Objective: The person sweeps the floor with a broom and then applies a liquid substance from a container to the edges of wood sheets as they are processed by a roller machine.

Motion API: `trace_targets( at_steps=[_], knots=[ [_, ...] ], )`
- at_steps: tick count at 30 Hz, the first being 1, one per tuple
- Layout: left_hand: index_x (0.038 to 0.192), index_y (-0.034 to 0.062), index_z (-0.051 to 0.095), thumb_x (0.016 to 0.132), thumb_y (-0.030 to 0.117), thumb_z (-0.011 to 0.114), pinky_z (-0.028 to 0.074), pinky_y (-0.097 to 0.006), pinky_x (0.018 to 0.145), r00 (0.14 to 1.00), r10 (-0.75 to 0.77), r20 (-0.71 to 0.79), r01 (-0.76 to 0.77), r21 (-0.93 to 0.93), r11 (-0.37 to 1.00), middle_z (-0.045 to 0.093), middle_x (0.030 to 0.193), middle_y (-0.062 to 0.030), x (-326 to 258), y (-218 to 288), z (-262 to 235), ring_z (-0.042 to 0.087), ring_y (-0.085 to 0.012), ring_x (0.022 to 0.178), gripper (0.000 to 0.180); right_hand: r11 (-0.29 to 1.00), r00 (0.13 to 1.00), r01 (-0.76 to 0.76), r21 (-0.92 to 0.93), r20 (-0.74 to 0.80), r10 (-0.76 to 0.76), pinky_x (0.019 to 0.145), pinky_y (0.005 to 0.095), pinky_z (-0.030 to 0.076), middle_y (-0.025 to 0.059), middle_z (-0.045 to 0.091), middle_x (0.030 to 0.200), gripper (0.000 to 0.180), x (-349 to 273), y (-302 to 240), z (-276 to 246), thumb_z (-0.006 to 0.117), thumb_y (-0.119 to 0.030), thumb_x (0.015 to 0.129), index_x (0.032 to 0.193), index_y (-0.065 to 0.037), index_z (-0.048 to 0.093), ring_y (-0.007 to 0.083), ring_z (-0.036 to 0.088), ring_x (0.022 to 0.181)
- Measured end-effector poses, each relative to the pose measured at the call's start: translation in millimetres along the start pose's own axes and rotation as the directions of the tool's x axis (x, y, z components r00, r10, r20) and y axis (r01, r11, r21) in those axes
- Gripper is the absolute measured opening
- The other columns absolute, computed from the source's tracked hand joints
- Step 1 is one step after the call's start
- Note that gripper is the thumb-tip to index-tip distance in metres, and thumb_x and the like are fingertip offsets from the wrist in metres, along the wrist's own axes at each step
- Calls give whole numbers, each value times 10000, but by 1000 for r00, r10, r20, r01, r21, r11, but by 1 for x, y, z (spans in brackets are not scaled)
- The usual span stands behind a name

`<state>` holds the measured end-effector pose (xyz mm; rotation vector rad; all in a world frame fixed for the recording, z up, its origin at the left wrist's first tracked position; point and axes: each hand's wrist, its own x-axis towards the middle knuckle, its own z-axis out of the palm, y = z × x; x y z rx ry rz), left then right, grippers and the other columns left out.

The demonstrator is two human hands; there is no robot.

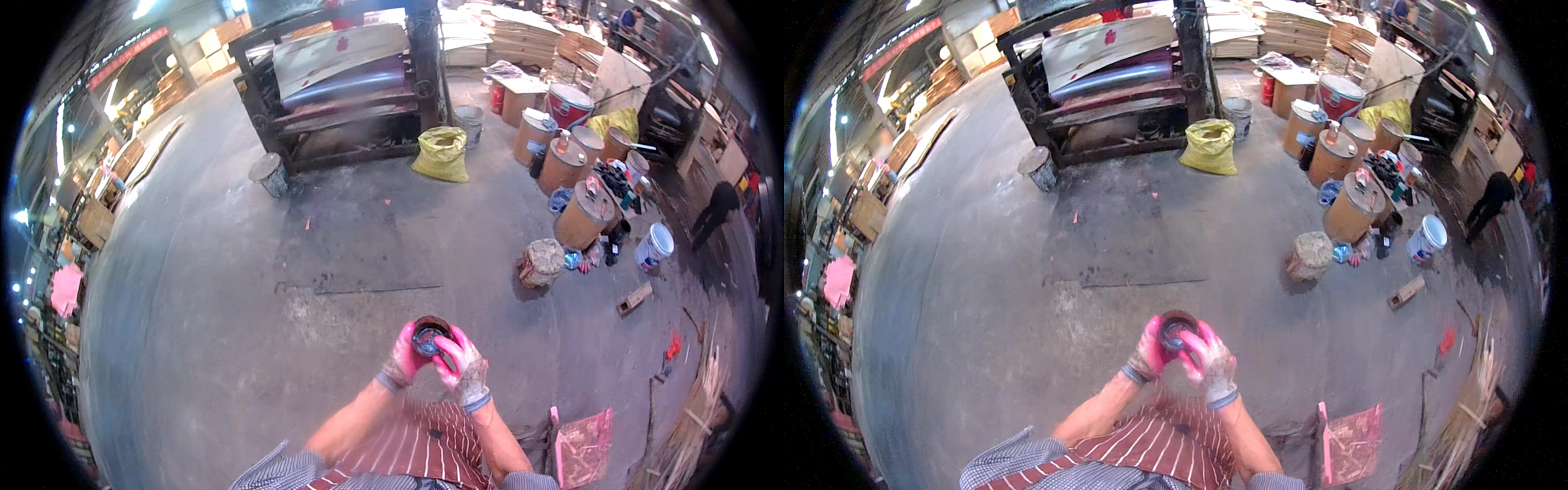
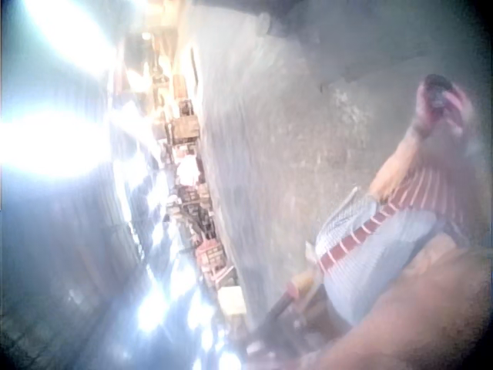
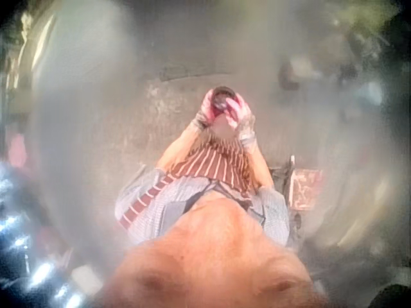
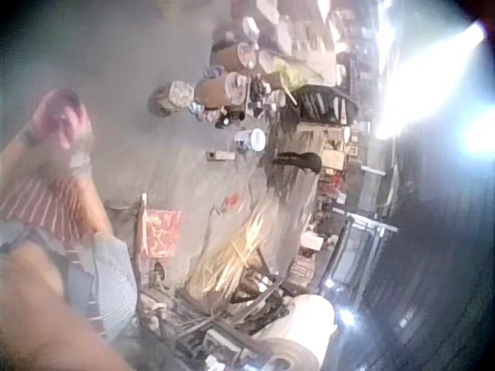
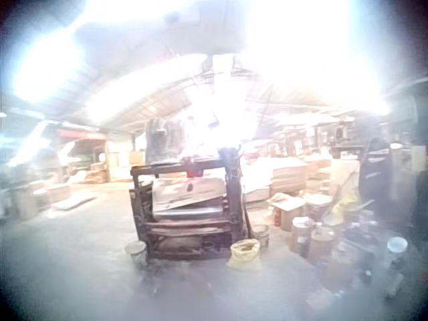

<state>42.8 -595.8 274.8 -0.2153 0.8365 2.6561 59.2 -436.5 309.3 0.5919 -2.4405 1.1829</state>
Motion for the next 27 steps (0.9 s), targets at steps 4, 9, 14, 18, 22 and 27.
trace_targets(
  at_steps=[4, 9, 14, 18, 22, 27],
  knots=[
    [1243, 54, 572, 971, 520, 425, 492, -405, 958, 987, 39, -153, -30, 61, 998, 630, 1206, -82, 69, 31, 5, 610, -234, 1080, 559, 999, 989, 12, 40, 147, -18, 801, 416, 540, 176, 588, 1221, 429, 81, 53, 3, 768, -172, 732, 1137, -172, 626, 357, 631, 989],
    [1282, 117, 555, 992, 460, 414, 550, -407, 876, 985, 137, -100, -129, 88, 988, 618, 1228, -59, 176, 56, -25, 616, -209, 1088, 471, 998, 980, 27, 48, 196, -36, 823, 411, 536, 154, 610, 1194, 393, 176, 111, 27, 776, -167, 721, 1091, -171, 643, 361, 633, 996],
    [1386, 141, 449, 993, 376, 477, 529, -413, 923, 979, 108, -172, -90, 108, 990, 555, 1309, -73, 287, 107, -17, 579, -204, 1144, 459, 997, 964, -69, -16, 257, 71, 840, 405, 525, 174, 607, 1203, 318, 283, 167, 46, 756, -146, 741, 1043, -159, 656, 354, 636, 1008],
    [1439, 117, 387, 960, 347, 566, 472, -392, 998, 985, 129, -111, -94, 275, 957, 502, 1363, -58, 372, 155, -15, 511, -185, 1227, 561, 993, 956, -106, -57, 267, 118, 847, 412, 518, 199, 602, 1211, 269, 364, 213, 60, 747, -147, 756, 1012, -137, 664, 361, 632, 1028],
    [1479, 8, 265, 901, 202, 664, 370, -341, 1083, 961, 267, 76, -265, 544, 797, 422, 1428, -118, 449, 210, -8, 428, -200, 1295, 728, 994, 952, -94, -49, 288, 104, 865, 421, 511, 219, 615, 1181, 253, 451, 255, 76, 746, -156, 761, 1001, -124, 670, 365, 621, 1060],
    [1504, 37, 204, 858, 103, 699, 384, -354, 1072, 930, 352, 104, -361, 434, 825, 389, 1450, -110, 544, 257, -22, 420, -198, 1302, 817, 999, 927, -45, -25, 371, 51, 866, 431, 509, 193, 630, 1166, 238, 563, 305, 106, 742, -163, 764, 992, -150, 673, 345, 615, 1089]
  ],
)
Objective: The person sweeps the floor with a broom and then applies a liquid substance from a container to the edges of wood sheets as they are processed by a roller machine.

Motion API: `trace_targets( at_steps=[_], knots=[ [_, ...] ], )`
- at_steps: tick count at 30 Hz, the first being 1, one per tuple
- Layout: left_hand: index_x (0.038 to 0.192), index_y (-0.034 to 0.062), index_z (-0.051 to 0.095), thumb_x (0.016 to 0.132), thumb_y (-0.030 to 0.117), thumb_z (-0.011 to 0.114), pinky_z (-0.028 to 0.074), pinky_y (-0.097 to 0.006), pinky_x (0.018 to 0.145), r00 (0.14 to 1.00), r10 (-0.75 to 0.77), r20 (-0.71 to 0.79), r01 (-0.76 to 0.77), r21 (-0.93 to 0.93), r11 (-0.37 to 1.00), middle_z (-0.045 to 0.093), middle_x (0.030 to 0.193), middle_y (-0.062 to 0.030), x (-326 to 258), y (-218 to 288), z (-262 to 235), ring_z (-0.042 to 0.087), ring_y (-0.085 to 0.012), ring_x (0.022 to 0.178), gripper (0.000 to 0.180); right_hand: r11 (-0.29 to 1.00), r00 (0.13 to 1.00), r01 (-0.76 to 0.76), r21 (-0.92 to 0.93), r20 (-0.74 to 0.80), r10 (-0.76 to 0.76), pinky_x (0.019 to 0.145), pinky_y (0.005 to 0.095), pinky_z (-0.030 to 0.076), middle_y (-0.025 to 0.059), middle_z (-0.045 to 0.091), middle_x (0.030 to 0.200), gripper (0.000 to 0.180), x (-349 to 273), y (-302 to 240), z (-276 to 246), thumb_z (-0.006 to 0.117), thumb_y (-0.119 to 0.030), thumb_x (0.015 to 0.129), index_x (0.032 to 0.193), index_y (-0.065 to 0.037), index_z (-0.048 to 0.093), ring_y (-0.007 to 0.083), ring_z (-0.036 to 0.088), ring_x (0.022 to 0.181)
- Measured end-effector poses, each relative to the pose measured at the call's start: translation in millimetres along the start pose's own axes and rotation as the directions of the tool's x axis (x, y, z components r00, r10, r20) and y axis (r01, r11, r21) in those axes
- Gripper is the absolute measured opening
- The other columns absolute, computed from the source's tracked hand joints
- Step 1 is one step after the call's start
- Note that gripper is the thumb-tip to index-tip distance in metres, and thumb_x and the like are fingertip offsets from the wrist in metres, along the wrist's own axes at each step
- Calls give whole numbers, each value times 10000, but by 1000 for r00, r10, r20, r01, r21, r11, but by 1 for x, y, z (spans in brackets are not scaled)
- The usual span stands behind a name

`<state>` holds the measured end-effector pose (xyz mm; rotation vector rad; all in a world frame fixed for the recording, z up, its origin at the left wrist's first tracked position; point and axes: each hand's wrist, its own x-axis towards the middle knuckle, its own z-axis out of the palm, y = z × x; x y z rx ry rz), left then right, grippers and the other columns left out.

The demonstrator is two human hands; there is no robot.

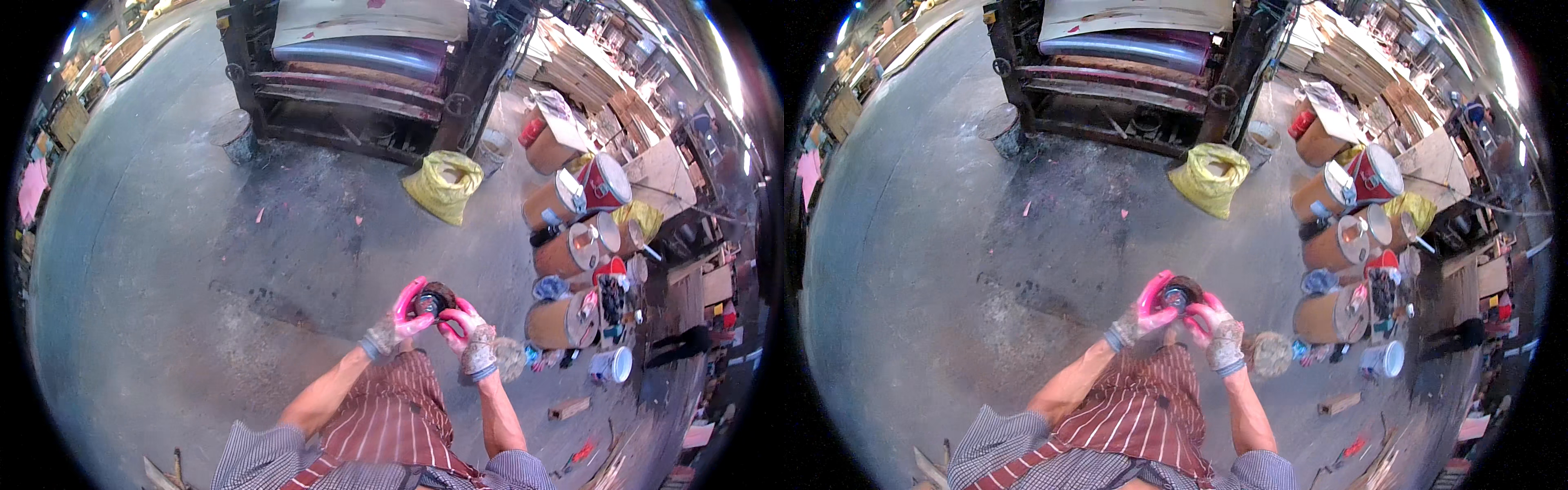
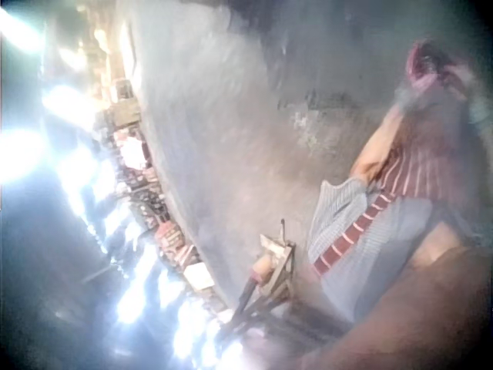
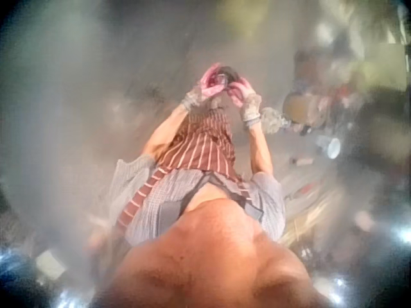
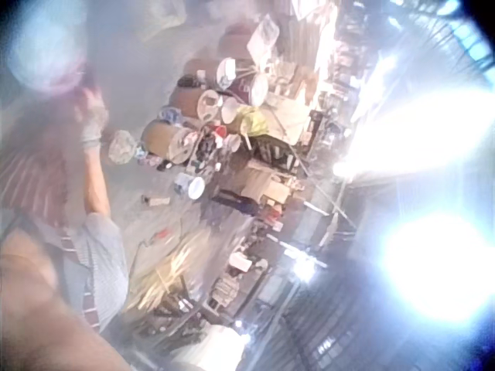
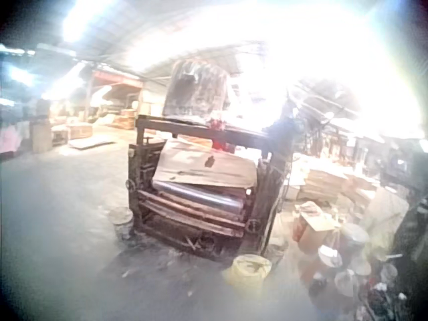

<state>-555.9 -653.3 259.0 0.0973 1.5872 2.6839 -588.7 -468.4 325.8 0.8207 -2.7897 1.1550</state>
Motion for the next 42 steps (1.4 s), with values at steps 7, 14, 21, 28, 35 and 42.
trace_targets(
  at_steps=[7, 14, 21, 28, 35, 42],
  knots=[
    [1517, 64, 156, 812, 23, 708, 395, -366, 1064, 985, 157, -66, -152, 70, 986, 399, 1434, -99, 161, -17, -59, 420, -206, 1299, 896, 996, 989, 71, -62, 138, -62, 835, 421, 521, 170, 630, 1190, 258, 180, 78, 2, 764, -192, 762, 1006, -179, 683, 329, 641, 1048],
    [1522, 94, 151, 765, 28, 752, 461, -369, 1001, 913, 136, -385, -97, 121, 988, 304, 1508, -112, 292, 3, -76, 448, -231, 1276, 969, 981, 945, 196, 14, 265, -192, 754, 388, 531, 138, 640, 1186, 232, 357, 141, -8, 736, -257, 796, 1011, -187, 682, 289, 663, 981],
    [1501, 125, 240, 809, -23, 688, 493, -353, 945, 773, 137, -619, -182, -10, 983, 365, 1460, -106, 367, 1, -151, 512, -214, 1167, 838, 977, 951, 215, 4, 229, -210, 737, 385, 520, 133, 661, 1100, 181, 553, 196, 16, 719, -252, 804, 964, -172, 691, 294, 669, 887],
    [1466, 74, 307, 825, -19, 668, 456, -338, 979, 786, 95, -612, -144, -32, 989, 451, 1387, -98, 480, -8, -235, 544, -206, 1138, 741, 956, 990, 140, -257, 38, -135, 840, 422, 488, 123, 668, 1059, 247, 748, 258, 29, 703, -321, 804, 974, -142, 690, 317, 634, 983],
    [1423, 36, 370, 853, 5, 631, 415, -341, 1019, 760, 118, -639, -198, -55, 979, 499, 1348, -99, 536, 18, -302, 526, -203, 1173, 628, 932, 996, -38, -361, -85, 8, 804, 399, 496, 125, 698, 926, 297, 920, 307, 44, 665, -363, 809, 970, -116, 699, 298, 667, 899],
    [1435, 111, 398, 898, 189, 656, 502, -330, 852, 631, -59, -774, -95, -152, 984, 507, 1396, -65, 591, 24, -356, 576, -211, 1136, 601, 860, 979, -198, -471, -140, 149, 904, 502, 437, 112, 680, 994, 293, 1043, 334, 44, 647, -420, 813, 941, -160, 688, 343, 631, 971]
  ],
)
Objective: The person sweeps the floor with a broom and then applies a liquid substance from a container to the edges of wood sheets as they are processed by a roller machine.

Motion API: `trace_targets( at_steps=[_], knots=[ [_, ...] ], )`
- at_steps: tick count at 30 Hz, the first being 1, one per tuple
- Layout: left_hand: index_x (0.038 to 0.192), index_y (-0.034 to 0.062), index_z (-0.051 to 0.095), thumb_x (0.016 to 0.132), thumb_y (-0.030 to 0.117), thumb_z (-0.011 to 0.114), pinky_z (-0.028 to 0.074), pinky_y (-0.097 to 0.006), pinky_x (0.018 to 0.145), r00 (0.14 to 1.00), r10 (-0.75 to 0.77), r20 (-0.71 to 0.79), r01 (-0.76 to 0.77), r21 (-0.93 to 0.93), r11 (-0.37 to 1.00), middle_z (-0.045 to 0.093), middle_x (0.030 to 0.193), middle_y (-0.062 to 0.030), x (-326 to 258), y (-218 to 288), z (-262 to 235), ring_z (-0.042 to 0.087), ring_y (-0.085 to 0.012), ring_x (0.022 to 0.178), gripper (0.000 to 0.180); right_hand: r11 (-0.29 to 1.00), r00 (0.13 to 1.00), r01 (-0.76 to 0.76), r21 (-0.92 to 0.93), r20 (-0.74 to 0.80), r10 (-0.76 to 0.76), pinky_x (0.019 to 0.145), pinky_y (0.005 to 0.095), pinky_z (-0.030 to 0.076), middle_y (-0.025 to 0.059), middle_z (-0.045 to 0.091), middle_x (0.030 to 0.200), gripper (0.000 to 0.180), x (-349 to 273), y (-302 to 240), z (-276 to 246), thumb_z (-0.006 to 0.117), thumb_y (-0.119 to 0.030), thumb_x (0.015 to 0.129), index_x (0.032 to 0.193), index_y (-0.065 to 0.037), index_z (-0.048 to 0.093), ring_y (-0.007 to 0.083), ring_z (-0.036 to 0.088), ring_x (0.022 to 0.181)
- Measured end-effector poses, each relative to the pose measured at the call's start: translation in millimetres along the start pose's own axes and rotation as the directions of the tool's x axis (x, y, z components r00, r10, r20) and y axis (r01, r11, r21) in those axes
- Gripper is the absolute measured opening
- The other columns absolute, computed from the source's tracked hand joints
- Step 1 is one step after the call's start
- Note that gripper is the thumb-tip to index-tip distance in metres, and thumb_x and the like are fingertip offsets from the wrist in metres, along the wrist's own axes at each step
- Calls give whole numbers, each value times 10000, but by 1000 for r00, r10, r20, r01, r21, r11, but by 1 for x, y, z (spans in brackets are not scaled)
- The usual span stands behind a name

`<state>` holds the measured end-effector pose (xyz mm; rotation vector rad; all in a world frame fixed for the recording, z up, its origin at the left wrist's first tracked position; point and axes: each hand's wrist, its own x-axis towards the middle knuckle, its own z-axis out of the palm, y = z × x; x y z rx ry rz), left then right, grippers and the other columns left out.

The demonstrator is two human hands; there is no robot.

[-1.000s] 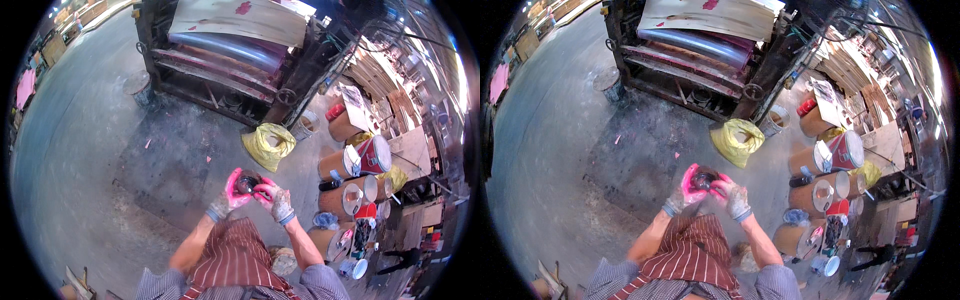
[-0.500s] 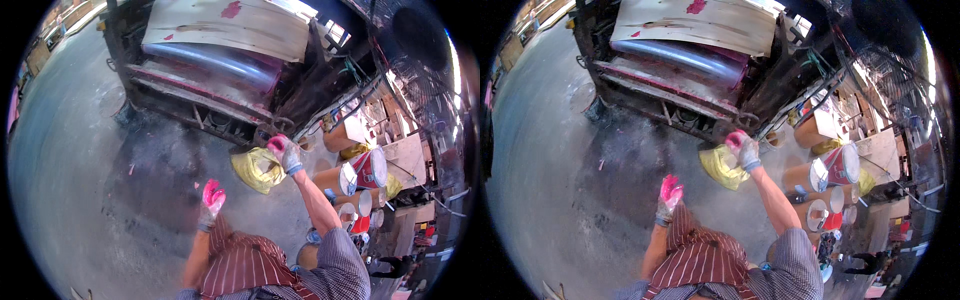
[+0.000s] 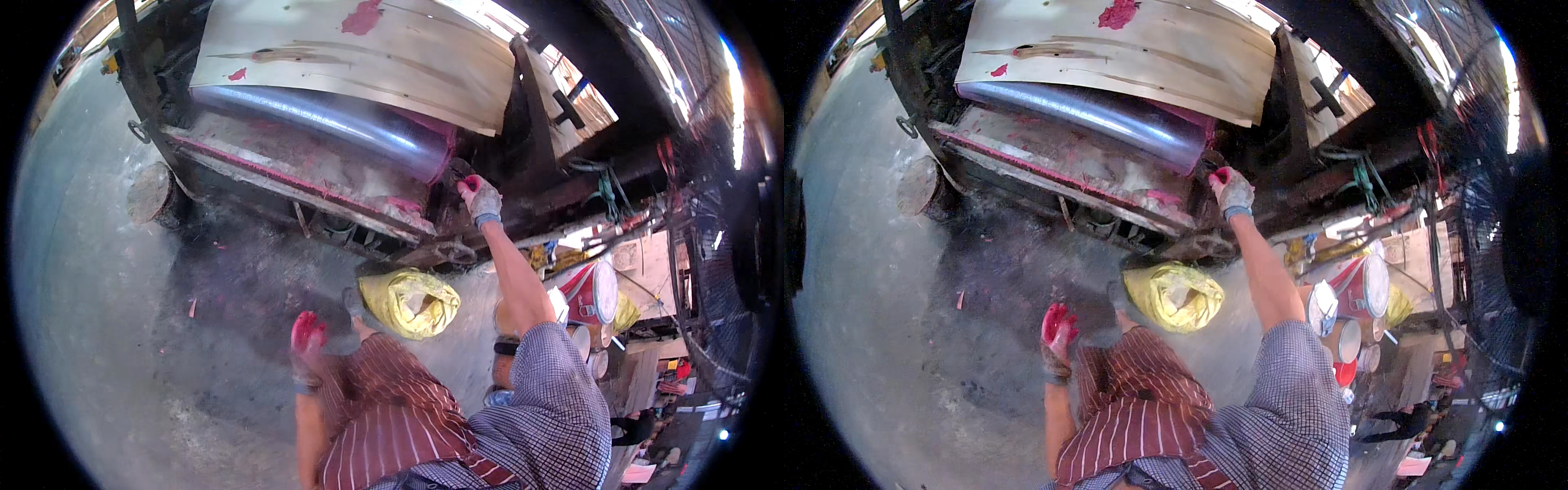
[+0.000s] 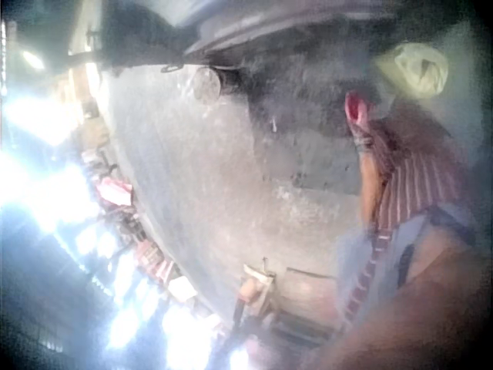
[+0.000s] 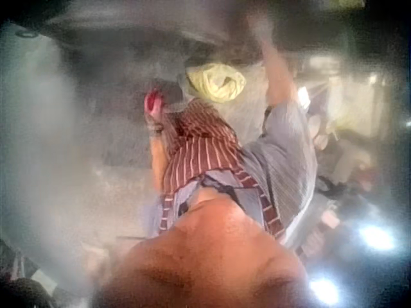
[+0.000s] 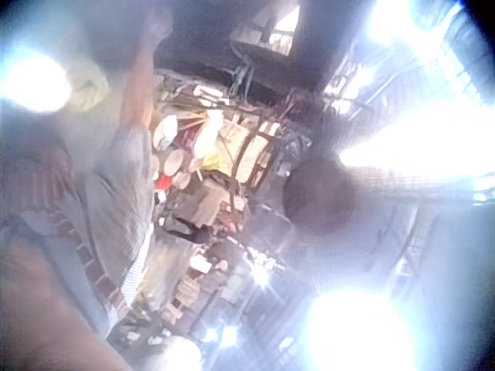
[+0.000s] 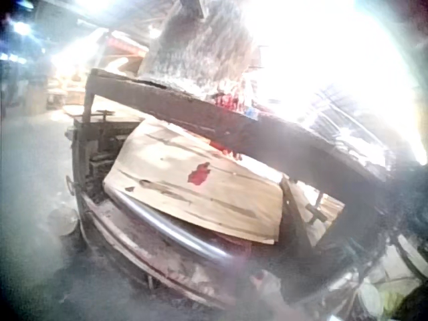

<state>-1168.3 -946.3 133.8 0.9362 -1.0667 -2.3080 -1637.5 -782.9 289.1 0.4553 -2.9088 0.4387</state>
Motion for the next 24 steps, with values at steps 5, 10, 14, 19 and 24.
trace_targets(
  at_steps=[5, 10, 14, 19, 24],
  knots=[
    [1452, 74, 359, 920, 268, 624, 475, -358, 932, 992, -47, 114, 58, -93, 994, 493, 1391, -106, 115, 30, 107, 547, -233, 1179, 626, 997, 998, 45, 57, -52, -42, 860, 459, 471, 127, 676, 978, 267, 52, 17, 26, 678, -363, 806, 960, -144, 686, 338, 627, 979],
    [1445, 135, 369, 902, 361, 648, 511, -402, 880, 916, -150, 372, 258, -258, 931, 491, 1396, -101, 320, 0, 257, 571, -272, 1152, 651, 997, 995, 62, 54, -78, -57, 811, 429, 501, 162, 668, 959, 272, 101, 39, 41, 702, -298, 786, 928, -68, 677, 353, 637, 918],
    [1464, 178, 329, 856, 467, 671, 460, -479, 938, 877, -216, 429, 382, -352, 854, 330, 1514, -90, 442, -2, 356, 453, -309, 1278, 755, 999, 995, -38, -9, -91, 37, 825, 439, 492, 150, 671, 969, 269, 127, 50, 55, 697, -317, 784, 933, -94, 683, 346, 641, 932],
    [1415, 125, 395, 836, 463, 683, 420, -506, 1007, 861, -198, 469, 422, -440, 793, 338, 1503, -108, 480, 33, 451, 392, -323, 1325, 729, 995, 995, -92, -38, -51, 90, 869, 480, 462, 125, 673, 990, 274, 150, 56, 55, 686, -347, 796, 972, -137, 681, 348, 633, 964],
    [1355, 177, 474, 832, 430, 689, 432, -461, 937, 890, -142, 433, 373, -514, 772, 504, 1329, -55, 474, 76, 476, 489, -269, 1166, 619, 985, 985, -165, -51, -64, 162, 834, 464, 486, 132, 677, 1006, 275, 164, 44, 58, 692, -326, 807, 981, -114, 669, 350, 639, 949]
  ],
)
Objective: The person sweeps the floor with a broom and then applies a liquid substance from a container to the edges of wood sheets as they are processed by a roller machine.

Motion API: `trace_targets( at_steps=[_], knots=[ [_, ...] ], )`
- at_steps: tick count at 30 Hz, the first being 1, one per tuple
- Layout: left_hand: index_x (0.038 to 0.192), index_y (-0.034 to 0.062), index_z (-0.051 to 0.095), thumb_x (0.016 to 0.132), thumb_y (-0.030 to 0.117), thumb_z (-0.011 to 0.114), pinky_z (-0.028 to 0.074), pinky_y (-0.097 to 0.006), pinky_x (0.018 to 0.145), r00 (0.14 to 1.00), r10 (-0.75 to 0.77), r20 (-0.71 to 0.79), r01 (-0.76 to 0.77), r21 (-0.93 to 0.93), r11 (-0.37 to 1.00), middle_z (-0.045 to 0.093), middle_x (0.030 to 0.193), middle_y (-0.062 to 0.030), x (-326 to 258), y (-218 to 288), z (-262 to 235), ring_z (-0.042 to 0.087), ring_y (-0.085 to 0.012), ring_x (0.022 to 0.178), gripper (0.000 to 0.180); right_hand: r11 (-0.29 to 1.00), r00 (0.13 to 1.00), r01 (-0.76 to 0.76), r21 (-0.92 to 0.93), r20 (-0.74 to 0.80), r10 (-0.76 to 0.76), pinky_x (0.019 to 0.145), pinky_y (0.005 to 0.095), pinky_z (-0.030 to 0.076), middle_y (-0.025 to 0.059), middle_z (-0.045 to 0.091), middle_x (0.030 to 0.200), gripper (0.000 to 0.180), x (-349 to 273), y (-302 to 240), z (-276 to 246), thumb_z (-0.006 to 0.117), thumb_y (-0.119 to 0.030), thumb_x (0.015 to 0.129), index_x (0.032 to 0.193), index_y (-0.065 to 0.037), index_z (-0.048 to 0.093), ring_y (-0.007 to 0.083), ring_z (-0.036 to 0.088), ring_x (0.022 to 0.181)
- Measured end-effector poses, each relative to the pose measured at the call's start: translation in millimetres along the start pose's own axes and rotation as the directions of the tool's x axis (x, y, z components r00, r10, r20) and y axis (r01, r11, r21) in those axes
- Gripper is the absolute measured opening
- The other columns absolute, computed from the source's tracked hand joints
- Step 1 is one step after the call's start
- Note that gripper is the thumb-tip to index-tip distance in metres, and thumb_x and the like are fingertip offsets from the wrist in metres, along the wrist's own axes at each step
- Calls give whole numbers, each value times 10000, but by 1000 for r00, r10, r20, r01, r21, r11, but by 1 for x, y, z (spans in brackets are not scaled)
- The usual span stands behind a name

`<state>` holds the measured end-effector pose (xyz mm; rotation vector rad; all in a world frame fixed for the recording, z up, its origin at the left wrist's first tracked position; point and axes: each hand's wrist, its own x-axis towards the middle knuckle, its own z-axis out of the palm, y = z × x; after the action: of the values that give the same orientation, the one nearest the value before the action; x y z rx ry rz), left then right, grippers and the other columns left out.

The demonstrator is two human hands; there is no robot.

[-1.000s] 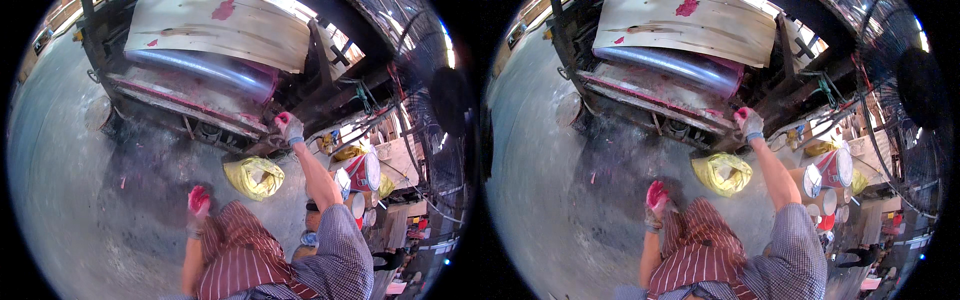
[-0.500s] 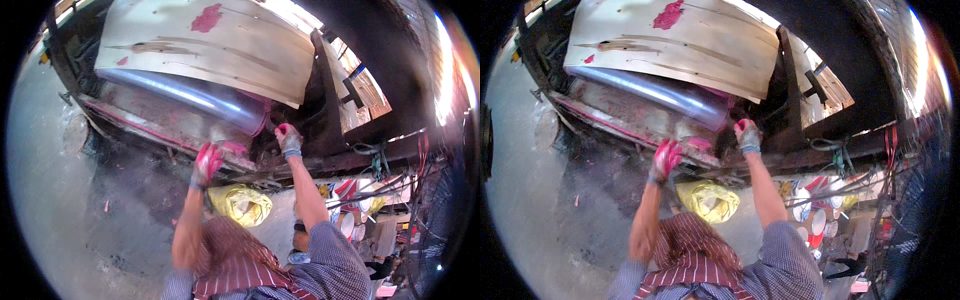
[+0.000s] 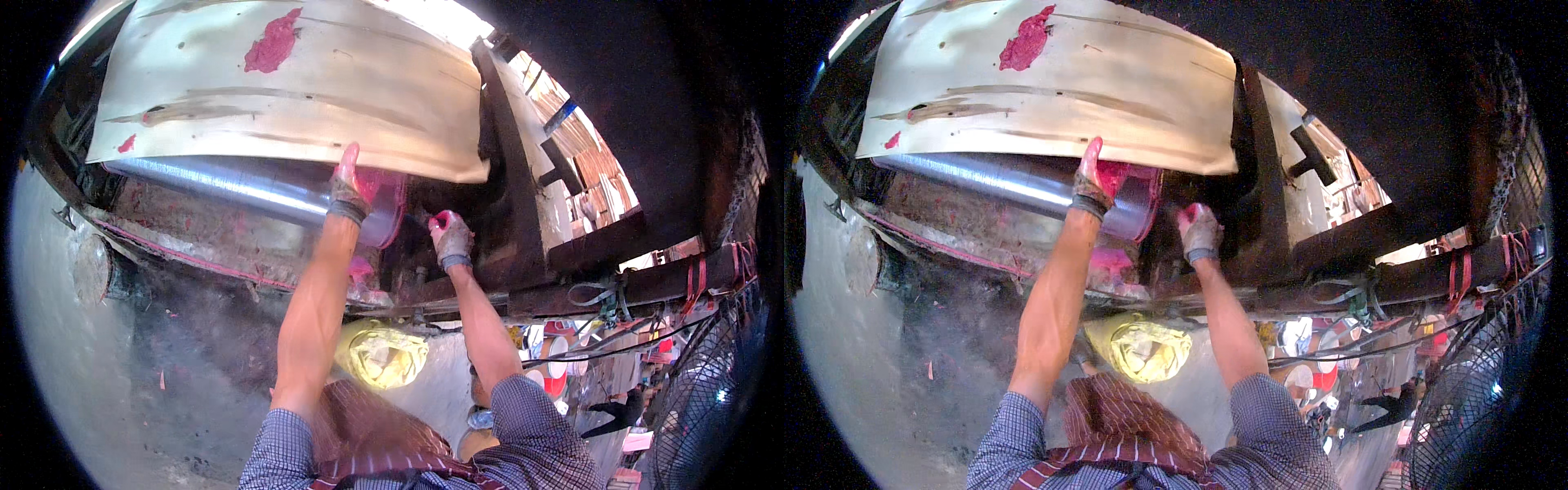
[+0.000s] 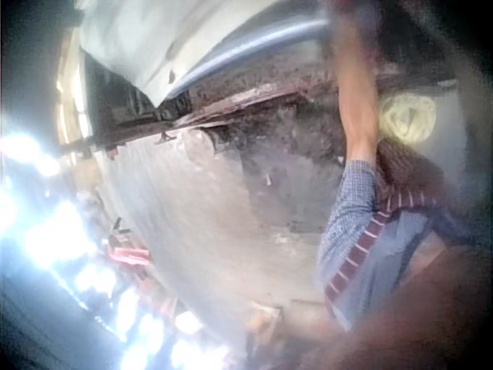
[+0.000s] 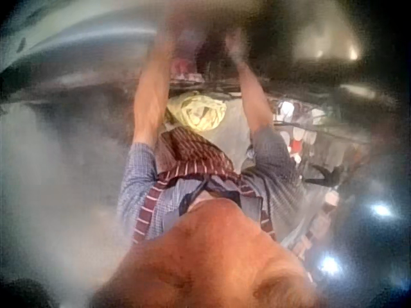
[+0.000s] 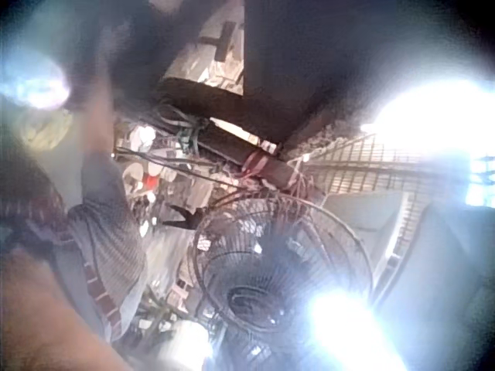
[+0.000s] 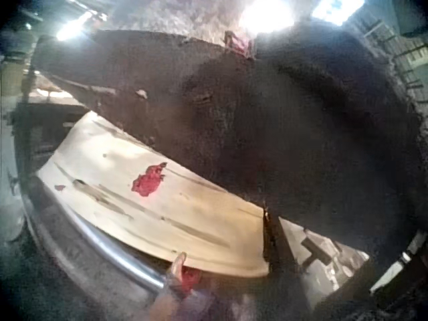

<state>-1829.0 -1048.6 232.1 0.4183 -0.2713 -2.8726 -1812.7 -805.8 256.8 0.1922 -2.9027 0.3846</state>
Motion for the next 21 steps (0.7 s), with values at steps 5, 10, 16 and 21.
trace_targets(
  at_steps=[5, 10, 16, 21],
  knots=[
    [1403, 112, 417, 956, 294, 555, 509, -511, 930, 984, 124, 132, -129, 37, 991, 494, 1344, -111, -47, 38, 96, 548, -331, 1151, 502, 991, 970, -47, 127, -232, 75, 796, 441, 507, 176, 683, 951, 246, 39, 29, 31, 673, -251, 846, 980, -47, 646, 362, 649, 912],
    [1281, 77, 486, 958, 265, 561, 521, -517, 917, 967, 16, 254, -32, 60, 998, 552, 1235, -133, -55, 40, 121, 589, -344, 1084, 381, 968, 925, -250, 7, -295, 241, 809, 481, 500, 200, 650, 987, 257, 101, 77, 46, 579, -266, 864, 991, -43, 601, 394, 625, 942],
    [1248, 76, 518, 953, 260, 573, 556, -486, 870, 944, 15, 330, -28, 37, 999, 599, 1166, -124, -49, 61, 70, 620, -310, 1039, 353, 943, 959, -268, -195, 34, 280, 970, 455, 447, 259, 574, 1254, 552, 135, 37, 38, 590, -465, 852, 1165, -11, 615, 394, 539, 1195],
    [1258, 57, 510, 946, 289, 588, 563, -423, 817, 967, -52, 249, 25, 112, 993, 609, 1144, -124, -62, 35, 70, 632, -269, 954, 396, 552, 883, 262, -791, 428, 194, 857, 464, 493, 103, 650, 1204, 345, 192, 159, 84, 555, -322, 879, 1131, -130, 693, 308, 620, 1107]
  ],
)
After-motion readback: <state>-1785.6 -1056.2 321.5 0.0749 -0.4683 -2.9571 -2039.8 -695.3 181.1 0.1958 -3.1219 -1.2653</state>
